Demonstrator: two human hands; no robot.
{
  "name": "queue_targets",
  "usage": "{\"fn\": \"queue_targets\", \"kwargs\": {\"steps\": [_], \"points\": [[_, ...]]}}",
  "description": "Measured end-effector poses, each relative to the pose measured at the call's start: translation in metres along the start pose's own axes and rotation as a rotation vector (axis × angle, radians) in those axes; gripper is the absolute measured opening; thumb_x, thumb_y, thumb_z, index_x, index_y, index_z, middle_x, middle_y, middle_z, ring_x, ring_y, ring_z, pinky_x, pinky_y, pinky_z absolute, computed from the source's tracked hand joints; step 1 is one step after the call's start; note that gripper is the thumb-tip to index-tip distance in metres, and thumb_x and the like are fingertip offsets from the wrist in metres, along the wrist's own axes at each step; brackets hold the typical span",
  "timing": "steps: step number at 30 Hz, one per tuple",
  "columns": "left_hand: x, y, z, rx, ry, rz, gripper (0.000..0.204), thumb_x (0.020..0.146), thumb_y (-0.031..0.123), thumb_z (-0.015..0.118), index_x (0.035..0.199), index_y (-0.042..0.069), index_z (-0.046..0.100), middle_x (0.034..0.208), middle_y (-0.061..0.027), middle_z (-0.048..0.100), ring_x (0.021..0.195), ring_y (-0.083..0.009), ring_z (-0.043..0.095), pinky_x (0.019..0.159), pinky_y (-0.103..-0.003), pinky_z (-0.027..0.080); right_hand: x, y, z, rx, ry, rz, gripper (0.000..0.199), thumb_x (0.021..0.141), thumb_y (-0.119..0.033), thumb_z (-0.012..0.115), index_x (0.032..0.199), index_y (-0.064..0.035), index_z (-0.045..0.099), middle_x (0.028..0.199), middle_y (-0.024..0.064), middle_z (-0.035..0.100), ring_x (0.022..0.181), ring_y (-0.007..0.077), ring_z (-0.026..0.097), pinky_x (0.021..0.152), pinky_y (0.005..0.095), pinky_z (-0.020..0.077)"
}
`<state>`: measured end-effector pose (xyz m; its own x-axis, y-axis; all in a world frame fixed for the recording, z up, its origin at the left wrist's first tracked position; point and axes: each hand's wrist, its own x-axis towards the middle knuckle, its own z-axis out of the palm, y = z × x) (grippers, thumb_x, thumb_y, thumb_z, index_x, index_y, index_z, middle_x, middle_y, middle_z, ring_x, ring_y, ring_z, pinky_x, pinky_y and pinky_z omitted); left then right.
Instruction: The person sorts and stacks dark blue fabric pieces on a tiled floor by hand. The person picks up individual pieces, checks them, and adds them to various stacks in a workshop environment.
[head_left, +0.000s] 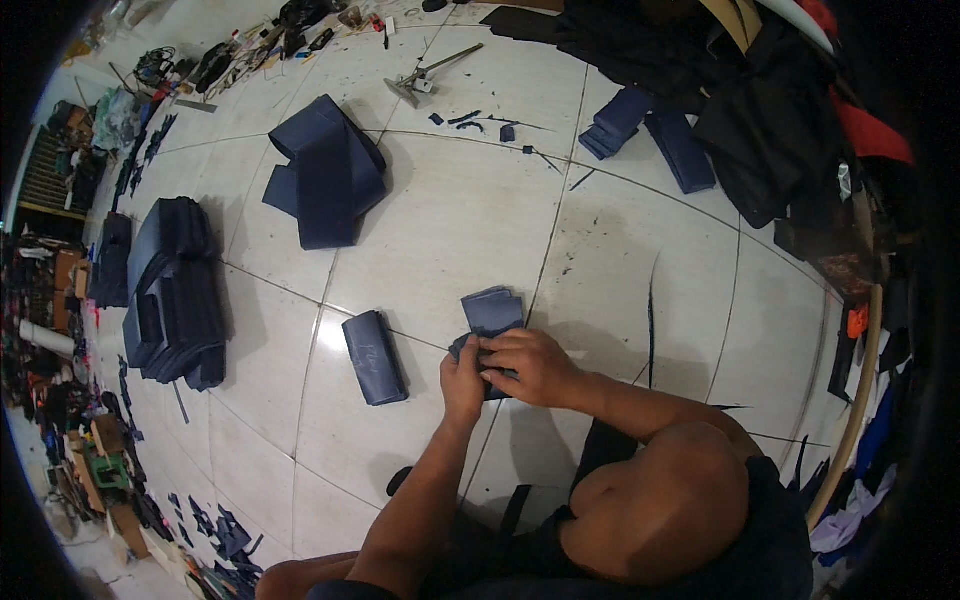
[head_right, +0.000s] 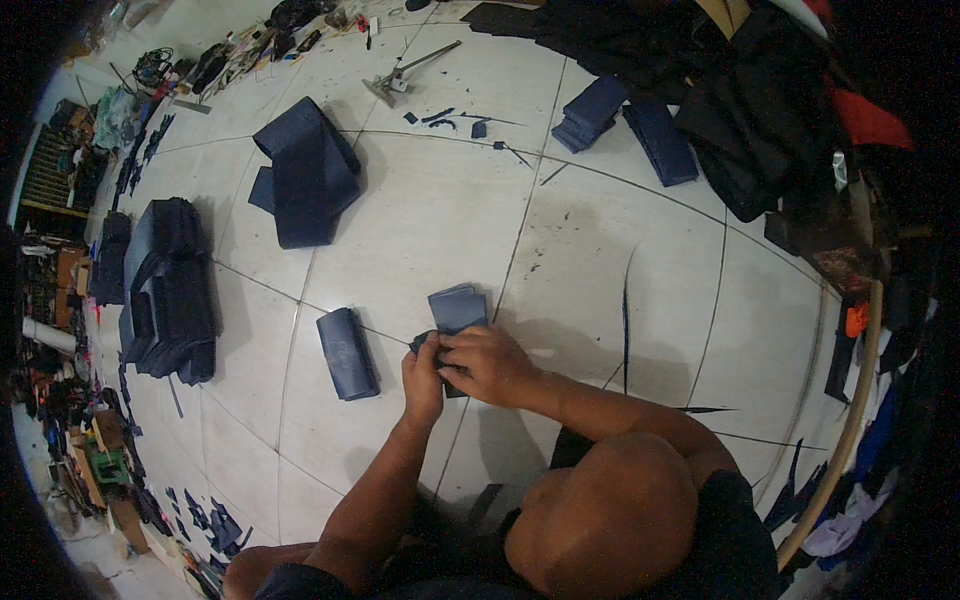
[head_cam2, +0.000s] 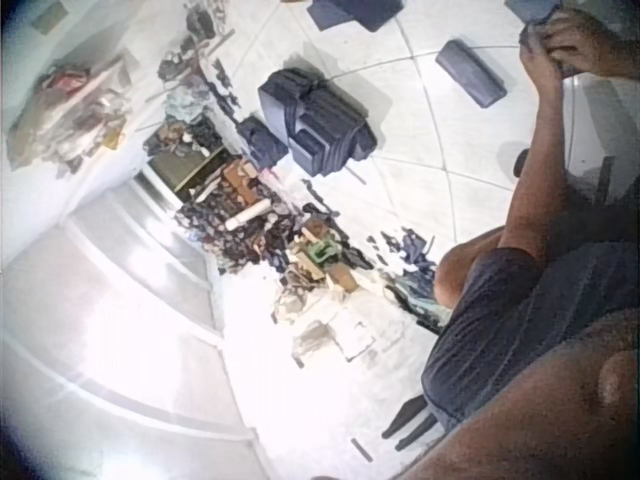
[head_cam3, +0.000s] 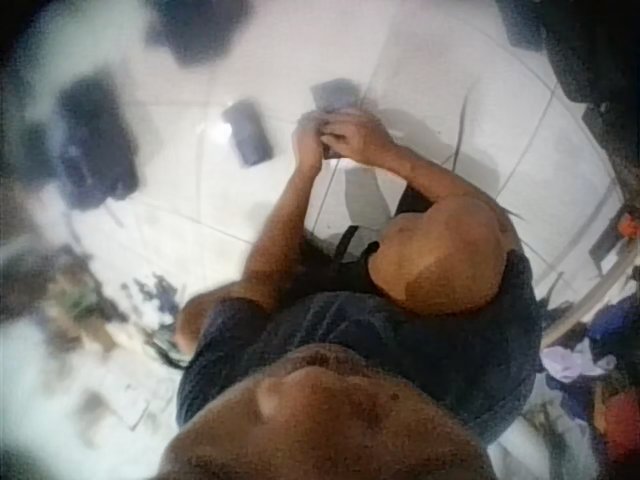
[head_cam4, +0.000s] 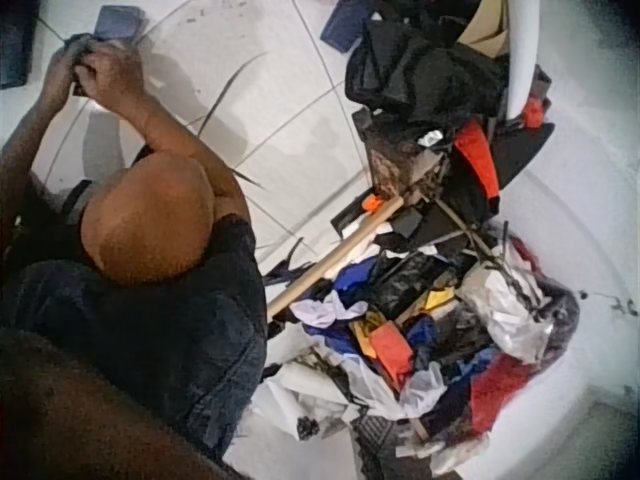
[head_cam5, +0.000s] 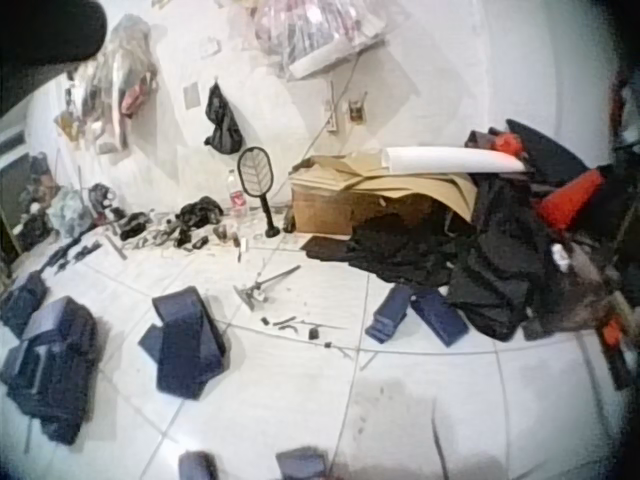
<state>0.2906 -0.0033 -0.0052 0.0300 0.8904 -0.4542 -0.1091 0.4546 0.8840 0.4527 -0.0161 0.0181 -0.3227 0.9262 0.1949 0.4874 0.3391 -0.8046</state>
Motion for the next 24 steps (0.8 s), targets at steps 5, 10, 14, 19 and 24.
{"fn": "queue_targets", "kwargs": {"steps": [5,10,14,19,24], "points": [[-0.001,0.002,0.003,-0.038,0.008,-0.085,0.029,0.1,0.026,0.054,0.092,0.0,0.065,0.083,-0.0077,0.068,0.067,-0.0155,0.065,0.054,-0.03,0.056,0.004,0.021,-0.015,-0.15,0.194,0.266,0.024,0.09,-0.02,0.068,0.107,-0.0037,0.07,0.101,0.0114,0.063,0.094,0.0296,0.063,0.075,0.0425,0.0517],[-0.001,0.003,0.006,-0.062,0.014,-0.094,0.029,0.1,0.025,0.054,0.092,-0.001,0.064,0.084,-0.0091,0.068,0.068,-0.016,0.066,0.056,-0.03,0.058,-0.002,0.041,-0.006,-0.284,0.075,0.161,0.022,0.088,-0.017,0.069,0.107,-0.0065,0.07,0.093,0.011,0.058,0.087,0.0297,0.061,0.075,0.0424,0.0513],[-0.001,0.001,0.004,-0.015,0.017,-0.074,0.028,0.1,0.025,0.054,0.091,0.0,0.064,0.083,-0.0088,0.067,0.068,-0.0155,0.066,0.055,-0.03,0.057,0.009,0.033,-0.013,-0.018,0.029,0.345,0.012,0.088,-0.014,0.069,0.095,-0.0044,0.066,0.092,0.0121,0.058,0.088,0.0304,0.061,0.074,0.0416,0.0502],[0.003,-0.008,-0.004,0.042,-0.009,-0.045,0.029,0.1,0.025,0.053,0.089,0.0,0.064,0.082,-0.0087,0.067,0.066,-0.0158,0.064,0.054,-0.03,0.053,0.011,0.013,-0.004,0.232,0.004,0.294,0.011,0.09,-0.011,0.066,0.096,-0.005,0.059,0.091,0.0132,0.062,0.088,0.0332,0.064,0.076,0.042,0.0487],[0.004,-0.013,-0.003,0.114,0.002,0.111,0.035,0.101,0.026,0.047,0.09,-0.001,0.065,0.083,-0.0094,0.067,0.066,-0.0163,0.063,0.057,-0.03,0.051,0.003,0.016,0.01,0.037,0.155,-0.092,0.016,0.092,-0.01,0.064,0.107,-0.0059,0.061,0.095,0.0124,0.07,0.085,0.0333,0.067,0.077,0.0434,0.0495]]}}
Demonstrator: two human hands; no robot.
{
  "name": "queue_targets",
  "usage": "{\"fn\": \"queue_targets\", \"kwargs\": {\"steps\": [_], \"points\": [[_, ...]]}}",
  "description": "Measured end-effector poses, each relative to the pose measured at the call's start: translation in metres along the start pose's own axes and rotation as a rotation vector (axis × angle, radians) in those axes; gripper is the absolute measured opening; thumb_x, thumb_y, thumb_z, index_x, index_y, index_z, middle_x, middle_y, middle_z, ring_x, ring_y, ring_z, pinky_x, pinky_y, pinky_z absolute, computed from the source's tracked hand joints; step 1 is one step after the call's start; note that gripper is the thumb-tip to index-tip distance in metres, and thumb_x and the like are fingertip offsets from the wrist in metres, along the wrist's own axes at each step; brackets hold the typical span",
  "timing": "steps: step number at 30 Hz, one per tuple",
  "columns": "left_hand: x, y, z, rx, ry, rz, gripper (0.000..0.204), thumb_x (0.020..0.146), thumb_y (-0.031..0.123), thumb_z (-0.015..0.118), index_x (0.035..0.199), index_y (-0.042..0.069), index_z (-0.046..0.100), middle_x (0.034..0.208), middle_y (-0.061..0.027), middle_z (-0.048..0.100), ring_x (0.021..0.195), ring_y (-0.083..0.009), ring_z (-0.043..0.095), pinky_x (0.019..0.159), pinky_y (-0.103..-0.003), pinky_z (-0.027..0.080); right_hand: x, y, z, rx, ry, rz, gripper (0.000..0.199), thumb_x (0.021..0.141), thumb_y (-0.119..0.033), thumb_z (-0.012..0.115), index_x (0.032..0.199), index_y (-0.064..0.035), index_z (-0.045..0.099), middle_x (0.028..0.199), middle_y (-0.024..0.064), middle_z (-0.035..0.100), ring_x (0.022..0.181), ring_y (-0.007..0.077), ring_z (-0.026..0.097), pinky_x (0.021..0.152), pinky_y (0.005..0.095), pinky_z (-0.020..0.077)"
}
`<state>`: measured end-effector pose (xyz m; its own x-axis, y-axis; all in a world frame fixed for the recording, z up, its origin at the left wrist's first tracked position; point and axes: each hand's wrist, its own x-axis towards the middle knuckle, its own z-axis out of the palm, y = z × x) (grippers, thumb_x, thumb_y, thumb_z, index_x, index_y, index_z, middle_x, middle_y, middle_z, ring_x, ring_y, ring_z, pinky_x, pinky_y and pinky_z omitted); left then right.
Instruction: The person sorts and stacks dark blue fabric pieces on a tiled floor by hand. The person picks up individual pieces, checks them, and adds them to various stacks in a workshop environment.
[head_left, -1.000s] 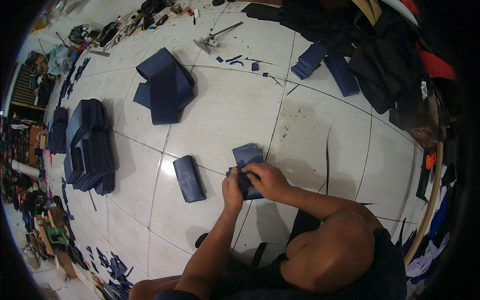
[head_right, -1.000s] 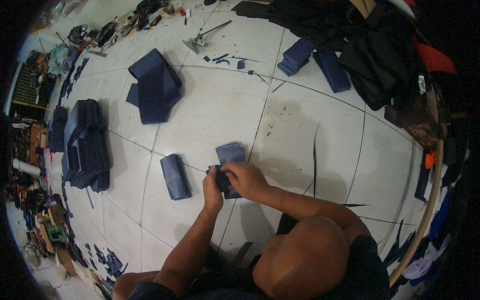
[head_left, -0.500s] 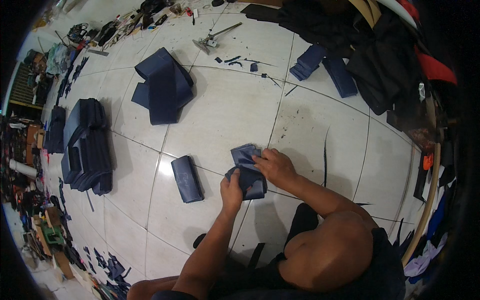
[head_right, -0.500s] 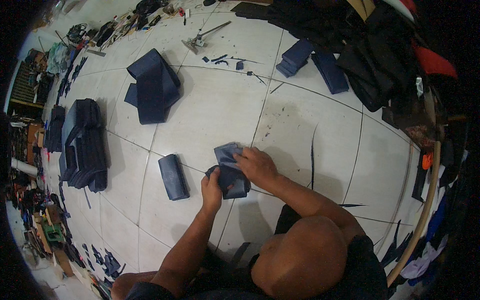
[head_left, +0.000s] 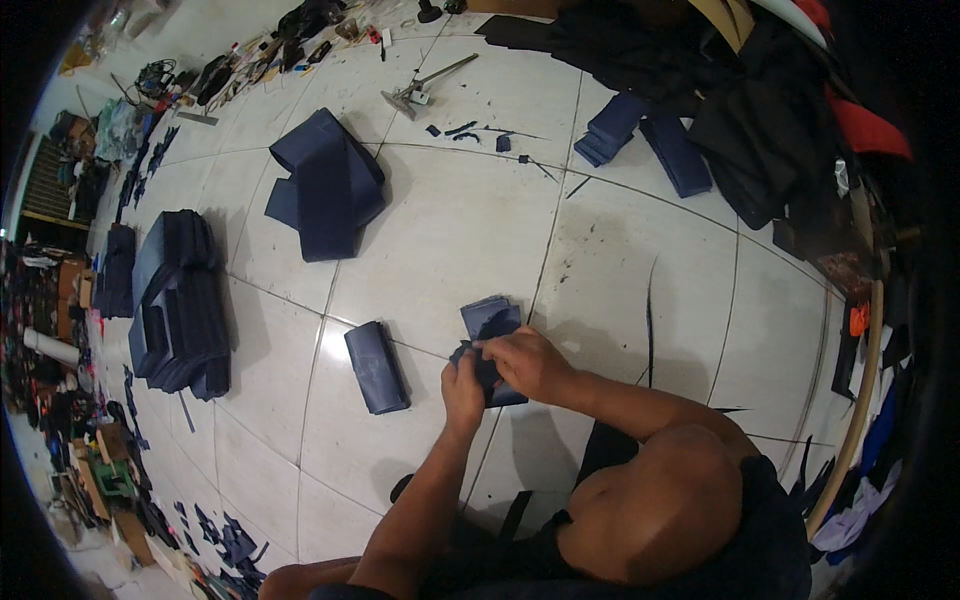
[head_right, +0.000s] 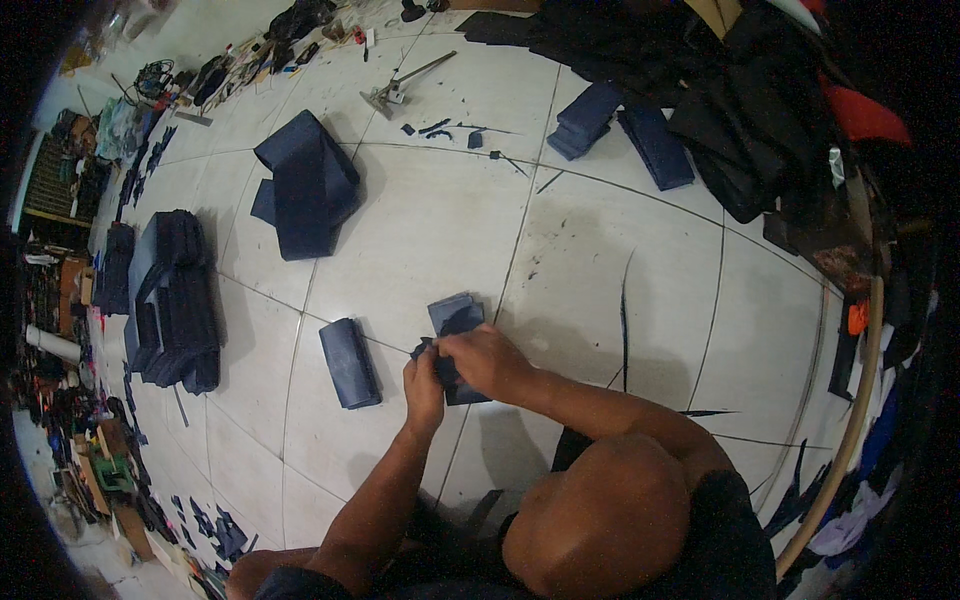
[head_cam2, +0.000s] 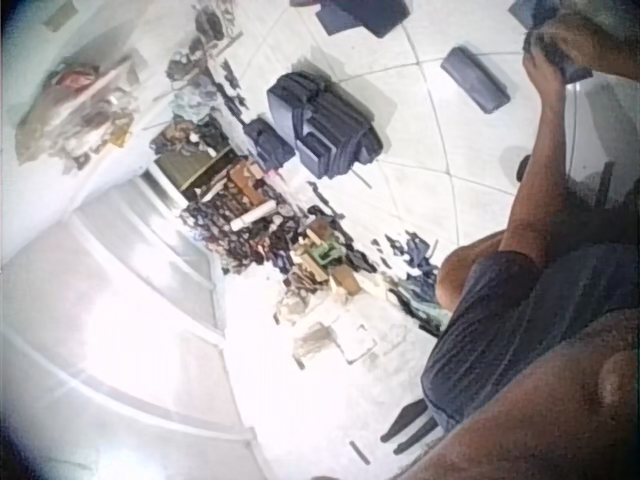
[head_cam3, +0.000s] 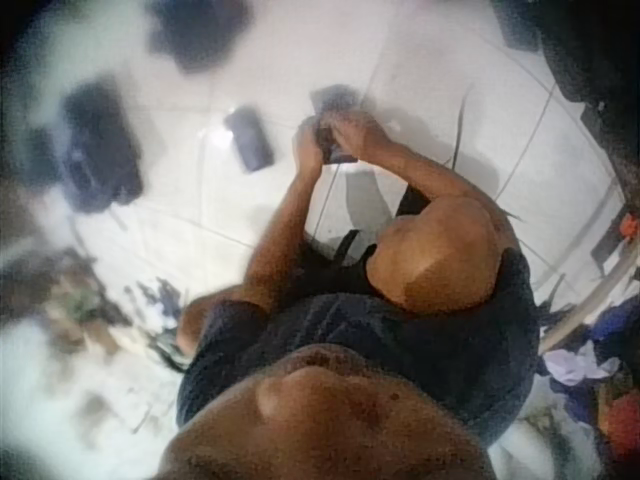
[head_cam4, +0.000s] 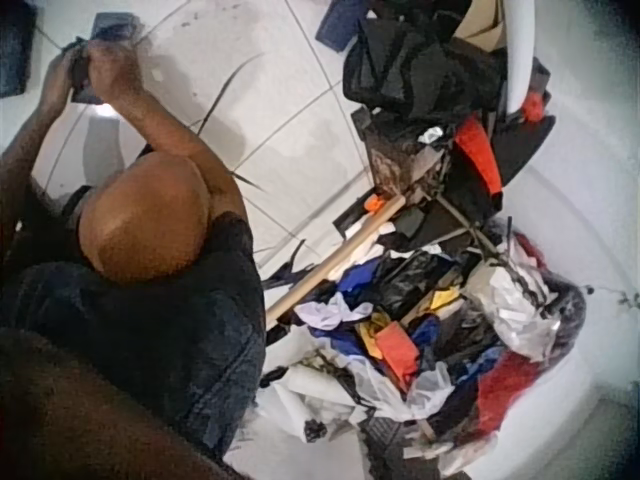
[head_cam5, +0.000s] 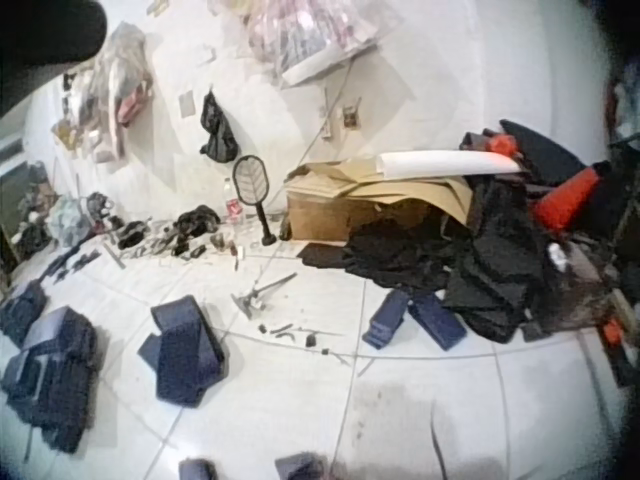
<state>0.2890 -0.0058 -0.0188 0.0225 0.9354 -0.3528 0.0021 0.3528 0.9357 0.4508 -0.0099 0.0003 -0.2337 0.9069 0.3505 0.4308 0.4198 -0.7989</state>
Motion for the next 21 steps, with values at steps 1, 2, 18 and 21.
{"fn": "queue_targets", "kwargs": {"steps": [1,2,18,21], "points": [[-0.001,0.002,0.0,-0.025,-0.02,-0.023,0.036,0.102,0.027,0.045,0.091,0.0,0.065,0.084,-0.0085,0.067,0.069,-0.0154,0.063,0.06,-0.029,0.05,-0.001,0.0,0.002,-0.003,0.002,0.055,0.018,0.092,-0.011,0.064,0.109,-0.0056,0.062,0.095,0.012,0.07,0.085,0.0329,0.067,0.076,0.0439,0.0499],[-0.002,0.004,-0.001,-0.049,-0.039,-0.046,0.038,0.103,0.028,0.042,0.092,0.0,0.065,0.086,-0.0076,0.067,0.072,-0.0145,0.063,0.063,-0.028,0.05,-0.001,-0.001,0.004,-0.007,0.004,0.111,0.019,0.093,-0.012,0.064,0.111,-0.0052,0.062,0.094,0.0116,0.071,0.084,0.0324,0.068,0.076,0.0444,0.0503],[-0.006,0.014,0.009,-0.138,0.015,-0.14,0.03,0.1,0.028,0.061,0.097,-0.001,0.067,0.081,-0.0059,0.067,0.067,-0.0114,0.062,0.056,-0.026,0.05,0.004,0.006,-0.018,0.381,0.119,0.577,0.034,0.092,-0.011,0.064,0.121,-0.0025,0.048,0.109,0.017,0.06,0.102,0.0286,0.066,0.086,0.041,0.0541],[-0.008,0.019,0.01,-0.13,0.049,-0.191,0.028,0.1,0.025,0.06,0.097,-0.001,0.067,0.08,-0.0056,0.067,0.066,-0.0119,0.062,0.056,-0.027,0.051,0.004,0.011,-0.029,-0.395,-0.015,0.291,0.034,0.087,-0.021,0.071,0.117,-0.006,0.067,0.093,0.0106,0.057,0.091,0.0292,0.06,0.074,0.0431,0.052]]}}
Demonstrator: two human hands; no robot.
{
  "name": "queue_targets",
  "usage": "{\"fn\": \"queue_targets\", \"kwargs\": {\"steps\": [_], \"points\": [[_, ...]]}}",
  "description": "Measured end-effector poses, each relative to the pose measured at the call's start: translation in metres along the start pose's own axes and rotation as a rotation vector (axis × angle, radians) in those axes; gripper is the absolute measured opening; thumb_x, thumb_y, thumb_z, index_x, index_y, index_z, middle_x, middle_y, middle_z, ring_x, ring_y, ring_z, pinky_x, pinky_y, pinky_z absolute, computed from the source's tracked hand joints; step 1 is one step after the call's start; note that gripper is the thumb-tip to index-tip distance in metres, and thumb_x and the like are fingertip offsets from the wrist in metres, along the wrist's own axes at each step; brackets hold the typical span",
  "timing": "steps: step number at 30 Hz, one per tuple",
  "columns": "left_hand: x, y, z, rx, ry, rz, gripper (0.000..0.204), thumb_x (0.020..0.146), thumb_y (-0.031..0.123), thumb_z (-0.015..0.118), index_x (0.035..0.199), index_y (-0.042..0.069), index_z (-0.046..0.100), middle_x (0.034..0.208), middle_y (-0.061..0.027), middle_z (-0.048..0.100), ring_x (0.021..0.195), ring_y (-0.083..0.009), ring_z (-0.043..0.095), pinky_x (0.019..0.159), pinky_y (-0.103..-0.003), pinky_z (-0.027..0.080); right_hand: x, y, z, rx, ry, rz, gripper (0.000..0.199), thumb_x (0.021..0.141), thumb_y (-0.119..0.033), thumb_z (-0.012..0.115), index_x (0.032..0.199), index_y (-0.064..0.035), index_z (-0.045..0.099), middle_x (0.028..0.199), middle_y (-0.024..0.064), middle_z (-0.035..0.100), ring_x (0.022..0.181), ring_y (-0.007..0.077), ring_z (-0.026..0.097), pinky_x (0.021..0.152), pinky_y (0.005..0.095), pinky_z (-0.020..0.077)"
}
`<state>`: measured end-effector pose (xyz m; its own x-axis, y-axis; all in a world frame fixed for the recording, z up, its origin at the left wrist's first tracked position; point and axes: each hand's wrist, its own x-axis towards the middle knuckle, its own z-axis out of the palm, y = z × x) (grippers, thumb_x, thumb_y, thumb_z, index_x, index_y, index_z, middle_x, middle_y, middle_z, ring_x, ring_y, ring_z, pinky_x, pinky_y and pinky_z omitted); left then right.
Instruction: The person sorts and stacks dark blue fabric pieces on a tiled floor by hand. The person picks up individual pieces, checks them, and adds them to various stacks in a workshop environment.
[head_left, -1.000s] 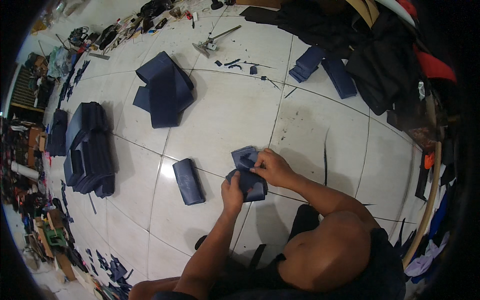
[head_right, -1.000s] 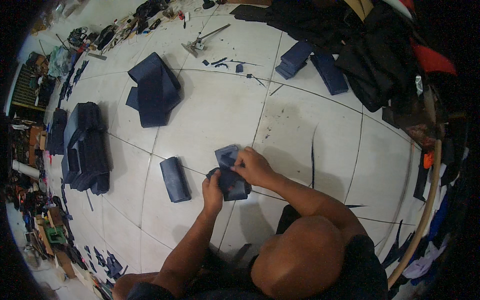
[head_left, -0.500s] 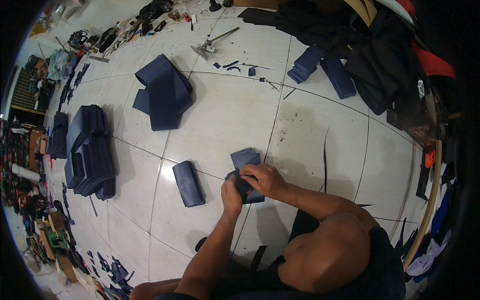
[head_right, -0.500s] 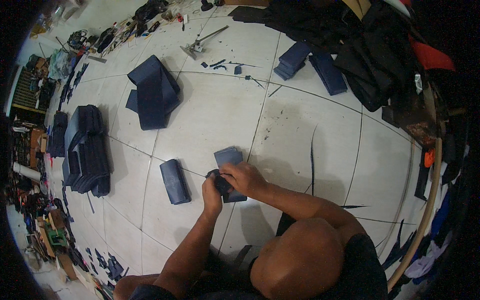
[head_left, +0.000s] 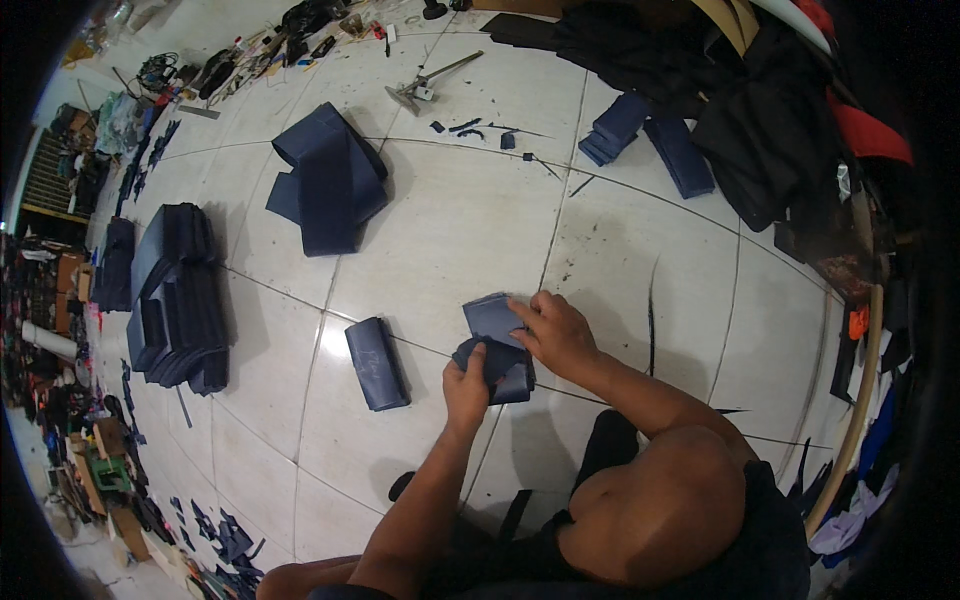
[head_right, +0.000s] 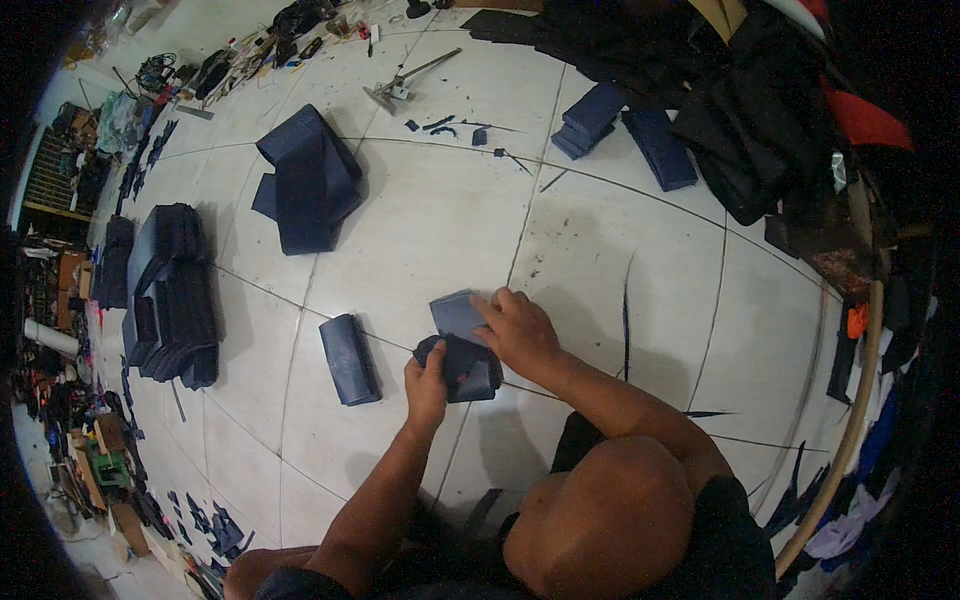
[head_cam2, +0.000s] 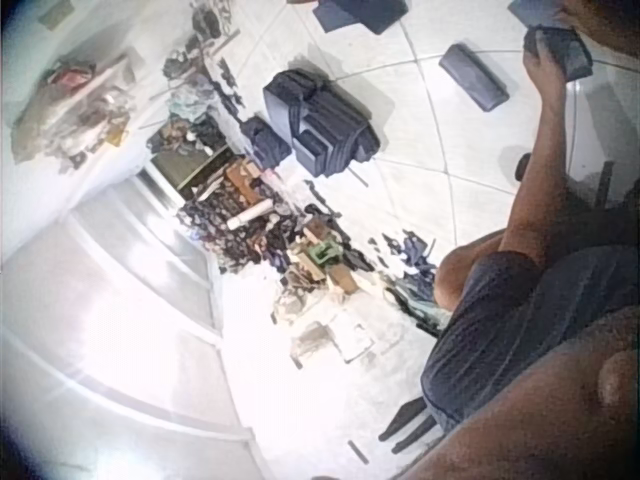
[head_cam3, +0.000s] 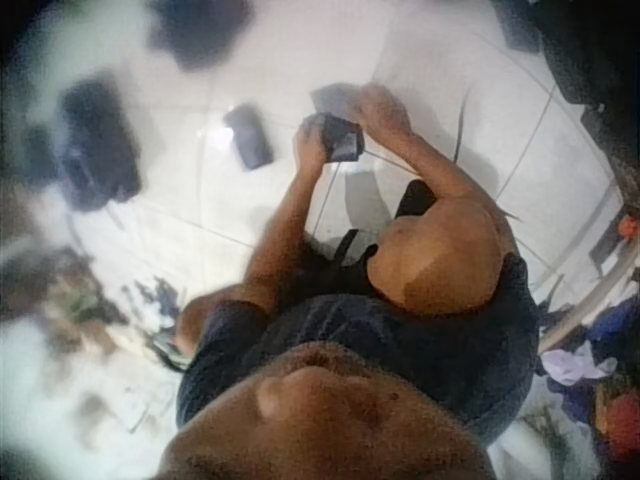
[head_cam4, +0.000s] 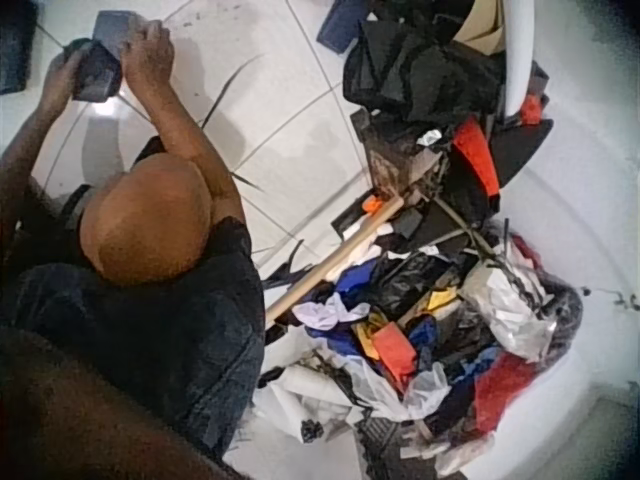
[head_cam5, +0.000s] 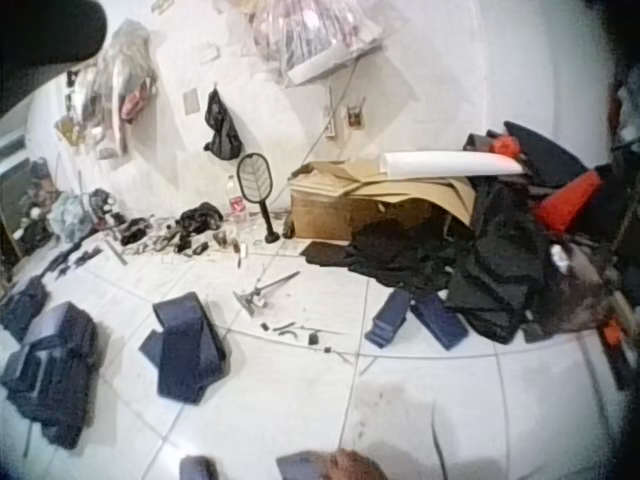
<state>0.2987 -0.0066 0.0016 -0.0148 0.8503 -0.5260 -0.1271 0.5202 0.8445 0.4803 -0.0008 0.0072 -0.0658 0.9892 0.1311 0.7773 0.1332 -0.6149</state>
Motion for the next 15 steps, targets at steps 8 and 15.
{"fn": "queue_targets", "kwargs": {"steps": [8,15], "points": [[0.006,-0.005,-0.005,0.036,-0.066,0.051,0.024,0.098,0.025,0.059,0.097,0.001,0.064,0.083,-0.0058,0.067,0.067,-0.0138,0.064,0.055,-0.028,0.054,0.002,0.01,0.015,0.265,-0.059,0.075,0.017,0.083,-0.016,0.076,0.083,-0.004,0.063,0.084,0.0089,0.056,0.079,0.0278,0.059,0.068,0.0382,0.0487],[0.003,-0.001,-0.003,0.037,-0.05,0.021,0.024,0.099,0.025,0.057,0.095,0.002,0.063,0.081,-0.0041,0.066,0.062,-0.0131,0.062,0.052,-0.028,0.051,-0.003,-0.019,0.005,0.475,-0.161,0.119,0.016,0.085,-0.013,0.072,0.091,-0.0048,0.059,0.081,0.0096,0.062,0.079,0.0295,0.063,0.071,0.0379,0.049]]}}
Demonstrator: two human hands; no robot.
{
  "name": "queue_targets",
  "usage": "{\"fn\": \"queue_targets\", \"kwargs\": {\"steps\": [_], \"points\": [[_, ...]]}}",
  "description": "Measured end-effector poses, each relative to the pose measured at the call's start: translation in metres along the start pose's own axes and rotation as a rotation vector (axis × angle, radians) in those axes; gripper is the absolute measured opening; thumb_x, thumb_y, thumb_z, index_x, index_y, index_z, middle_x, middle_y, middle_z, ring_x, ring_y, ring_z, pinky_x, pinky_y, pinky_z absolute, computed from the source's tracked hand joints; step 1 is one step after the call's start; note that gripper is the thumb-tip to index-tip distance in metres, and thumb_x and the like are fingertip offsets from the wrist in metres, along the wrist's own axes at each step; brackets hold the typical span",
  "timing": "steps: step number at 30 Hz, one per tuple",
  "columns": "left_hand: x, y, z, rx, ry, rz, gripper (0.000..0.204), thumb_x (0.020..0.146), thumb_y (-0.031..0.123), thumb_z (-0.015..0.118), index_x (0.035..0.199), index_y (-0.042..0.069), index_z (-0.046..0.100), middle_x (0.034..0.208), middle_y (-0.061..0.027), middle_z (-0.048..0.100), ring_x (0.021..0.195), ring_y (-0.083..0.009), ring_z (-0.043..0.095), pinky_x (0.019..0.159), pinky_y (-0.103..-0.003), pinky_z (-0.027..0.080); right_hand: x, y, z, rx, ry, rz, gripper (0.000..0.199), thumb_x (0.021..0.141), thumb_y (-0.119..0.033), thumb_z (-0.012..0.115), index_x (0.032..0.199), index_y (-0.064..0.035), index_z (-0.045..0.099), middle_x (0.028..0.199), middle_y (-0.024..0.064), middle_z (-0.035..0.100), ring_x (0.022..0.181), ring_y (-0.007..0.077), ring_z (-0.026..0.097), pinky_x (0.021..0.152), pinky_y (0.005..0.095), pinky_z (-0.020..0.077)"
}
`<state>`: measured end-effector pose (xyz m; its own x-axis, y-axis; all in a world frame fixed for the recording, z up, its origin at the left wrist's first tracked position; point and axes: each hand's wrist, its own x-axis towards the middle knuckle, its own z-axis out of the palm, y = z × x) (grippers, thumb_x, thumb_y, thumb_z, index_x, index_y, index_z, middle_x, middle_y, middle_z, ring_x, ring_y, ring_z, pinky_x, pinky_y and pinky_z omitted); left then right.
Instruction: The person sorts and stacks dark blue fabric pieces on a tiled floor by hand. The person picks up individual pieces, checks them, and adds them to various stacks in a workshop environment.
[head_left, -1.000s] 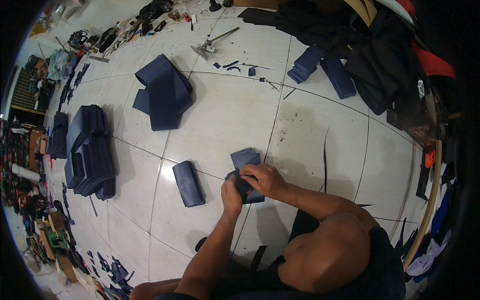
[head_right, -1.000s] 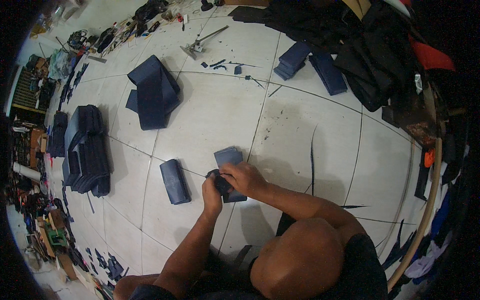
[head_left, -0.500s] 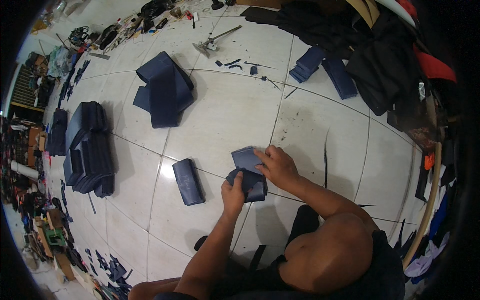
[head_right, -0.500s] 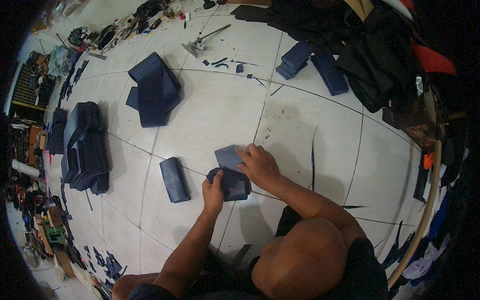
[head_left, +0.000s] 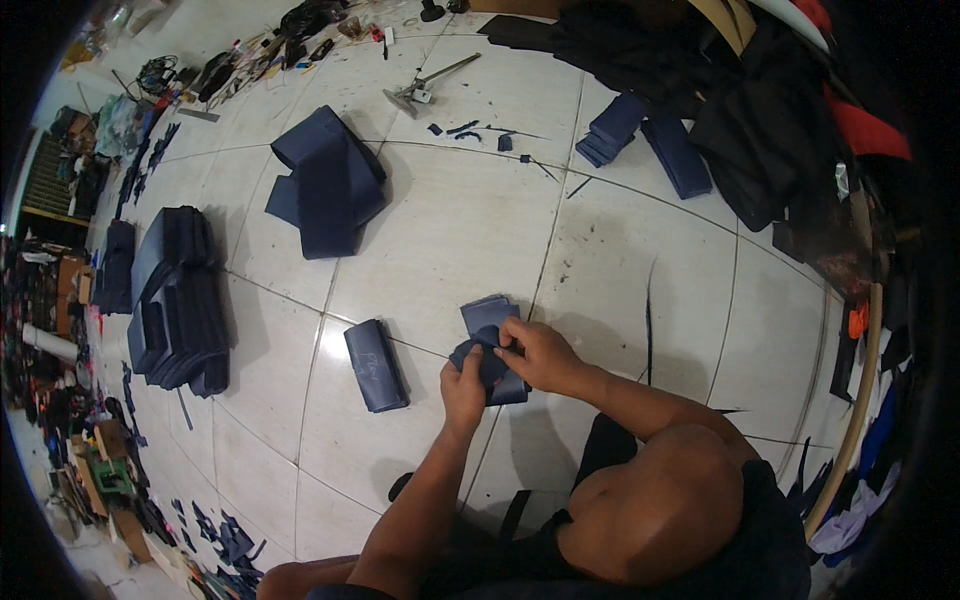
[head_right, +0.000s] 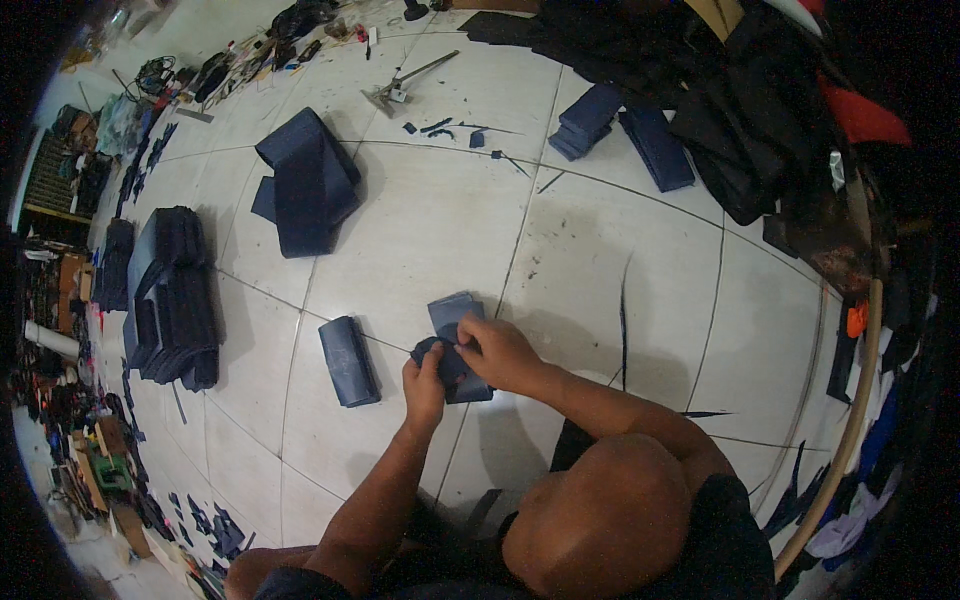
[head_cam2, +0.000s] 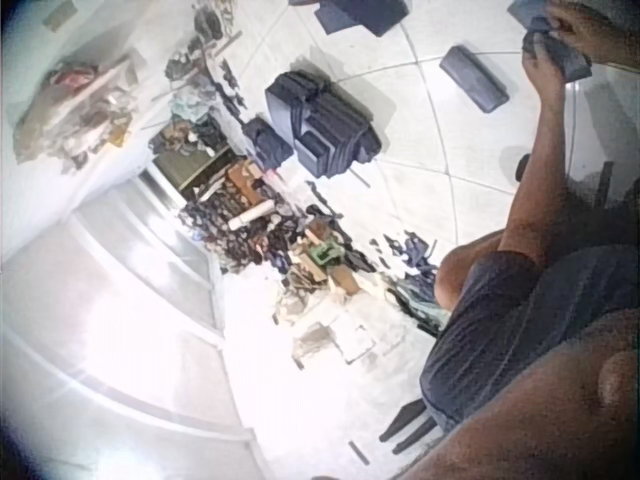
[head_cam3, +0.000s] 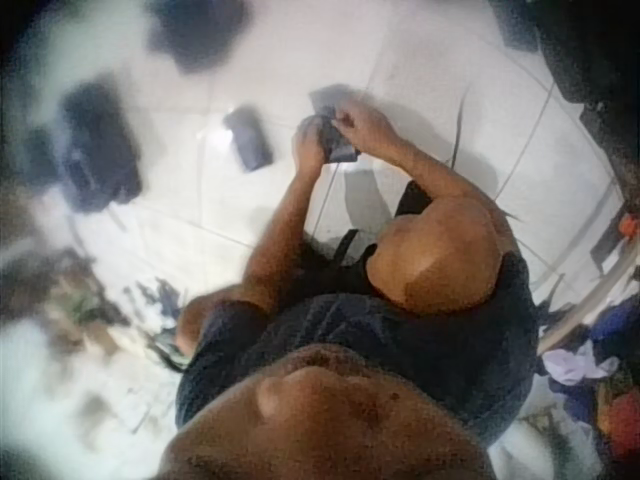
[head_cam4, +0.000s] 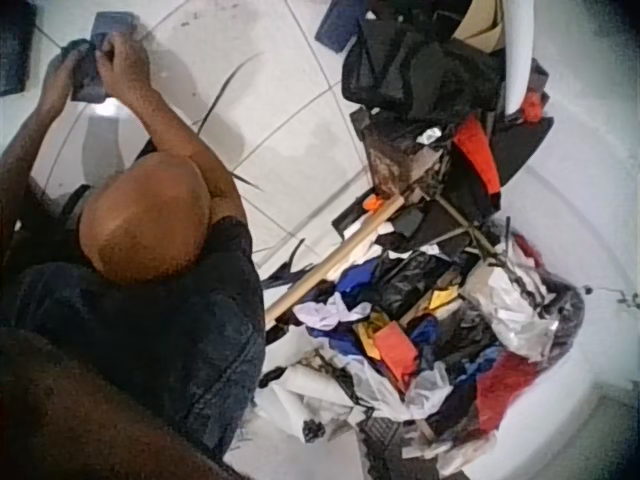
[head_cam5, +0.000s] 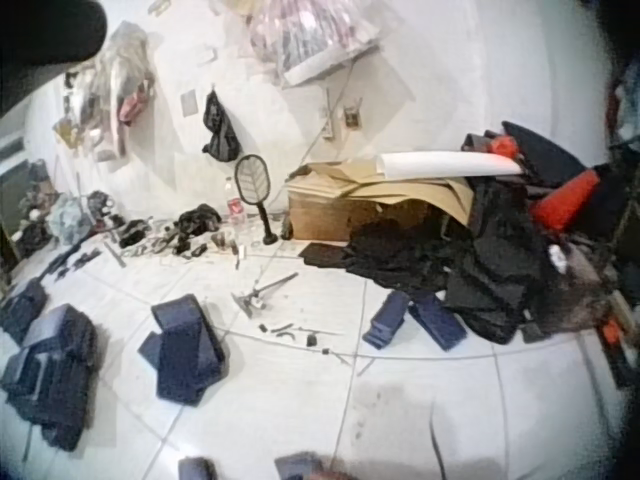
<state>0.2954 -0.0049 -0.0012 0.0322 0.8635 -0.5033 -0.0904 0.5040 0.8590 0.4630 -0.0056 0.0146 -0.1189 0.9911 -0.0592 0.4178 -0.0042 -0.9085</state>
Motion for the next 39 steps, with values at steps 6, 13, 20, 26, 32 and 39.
{"fn": "queue_targets", "kwargs": {"steps": [6,13,20,26,32,39], "points": [[0.003,-0.004,-0.009,-0.011,-0.03,0.06,0.031,0.102,0.027,0.053,0.093,0.001,0.067,0.082,-0.0051,0.066,0.071,-0.01,0.06,0.062,-0.026,0.048,-0.006,-0.004,0.014,0.051,0.058,-0.17,0.019,0.087,-0.011,0.069,0.102,-0.0045,0.061,0.098,0.0102,0.071,0.095,0.0298,0.066,0.085,0.0409,0.0483],[-0.002,0.002,-0.004,0.093,-0.03,0.062,0.035,0.102,0.033,0.054,0.09,0.002,0.065,0.08,-0.0043,0.066,0.072,-0.0118,0.06,0.064,-0.026,0.048,-0.005,-0.011,-0.006,0.164,-0.102,-0.096,0.019,0.087,-0.016,0.07,0.1,-0.0043,0.062,0.097,0.0105,0.071,0.089,0.0287,0.069,0.084,0.039,0.0507],[-0.001,-0.001,-0.004,-0.021,-0.031,0.007,0.03,0.101,0.031,0.055,0.097,0.002,0.063,0.083,-0.0044,0.066,0.067,-0.0125,0.062,0.058,-0.029,0.055,0.001,0.018,-0.008,-0.538,0.139,-0.199,0.025,0.085,-0.017,0.075,0.107,-0.0061,0.07,0.092,0.0104,0.062,0.083,0.027,0.064,0.073,0.0399,0.0507],[-0.003,0.004,0.003,-0.03,0.002,0.005,0.029,0.102,0.026,0.053,0.093,0.001,0.065,0.08,-0.0054,0.067,0.065,-0.0115,0.062,0.056,-0.027,0.053,0.003,0.023,-0.002,-0.176,0.075,-0.011,0.013,0.086,-0.013,0.069,0.091,-0.0041,0.061,0.084,0.0128,0.056,0.085,0.0338,0.059,0.074,0.0439,0.0486],[0.002,-0.005,-0.005,0.034,-0.042,0.048,0.03,0.101,0.027,0.052,0.091,0.002,0.065,0.077,-0.004,0.065,0.061,-0.0111,0.059,0.053,-0.027,0.05,0.007,0.004,0.003,0.083,-0.039,-0.037,0.016,0.084,-0.008,0.07,0.091,-0.0047,0.056,0.092,0.0121,0.062,0.088,0.0335,0.063,0.075,0.0414,0.0476],[0.001,-0.002,-0.004,0.028,-0.019,0.08,0.037,0.103,0.031,0.049,0.089,0.001,0.065,0.078,-0.0029,0.064,0.066,-0.0103,0.058,0.058,-0.026,0.048,-0.011,0.001,0.014,-0.15,0.036,-0.428,0.019,0.083,0.001,0.062,0.099,-0.0075,0.055,0.1,0.0116,0.065,0.09,0.0295,0.065,0.077,0.0404,0.0445]]}}
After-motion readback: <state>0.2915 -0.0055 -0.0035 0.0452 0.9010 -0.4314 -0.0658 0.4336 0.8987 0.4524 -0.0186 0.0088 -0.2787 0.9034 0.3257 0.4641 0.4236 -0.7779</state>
